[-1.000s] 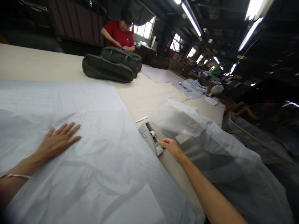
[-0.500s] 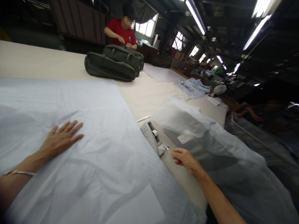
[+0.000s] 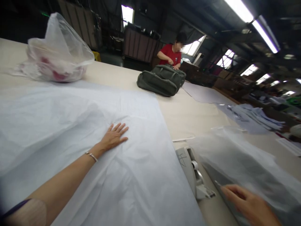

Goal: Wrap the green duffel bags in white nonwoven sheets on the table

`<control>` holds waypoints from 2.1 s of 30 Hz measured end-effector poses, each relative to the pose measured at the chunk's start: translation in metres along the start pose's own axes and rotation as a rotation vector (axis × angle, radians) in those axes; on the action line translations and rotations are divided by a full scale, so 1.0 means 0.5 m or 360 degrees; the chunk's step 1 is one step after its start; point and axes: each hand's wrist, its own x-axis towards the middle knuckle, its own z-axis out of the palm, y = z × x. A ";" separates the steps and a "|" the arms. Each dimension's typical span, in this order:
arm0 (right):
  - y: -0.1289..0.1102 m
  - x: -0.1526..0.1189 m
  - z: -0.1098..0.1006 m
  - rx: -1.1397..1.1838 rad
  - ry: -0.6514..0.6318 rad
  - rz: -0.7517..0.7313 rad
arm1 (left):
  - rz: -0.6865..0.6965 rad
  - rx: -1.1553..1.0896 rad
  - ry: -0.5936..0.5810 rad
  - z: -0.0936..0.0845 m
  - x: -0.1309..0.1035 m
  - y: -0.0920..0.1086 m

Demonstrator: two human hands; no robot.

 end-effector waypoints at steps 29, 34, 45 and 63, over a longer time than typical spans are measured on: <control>-0.873 0.266 0.552 -0.0778 -0.0468 -0.0691 | 0.0002 -0.0173 0.0180 0.029 -0.009 0.003; -0.839 0.256 0.539 -0.0847 -0.0279 -0.0655 | 0.0001 -0.0172 0.0178 0.030 -0.010 0.004; -0.820 0.234 0.561 -0.0414 0.0218 -0.1216 | -0.0008 -0.0184 0.0154 0.030 -0.009 0.004; -0.548 -0.092 0.428 -0.0363 -0.0406 -0.1926 | -0.0159 -0.0541 0.0180 -0.012 0.008 -0.012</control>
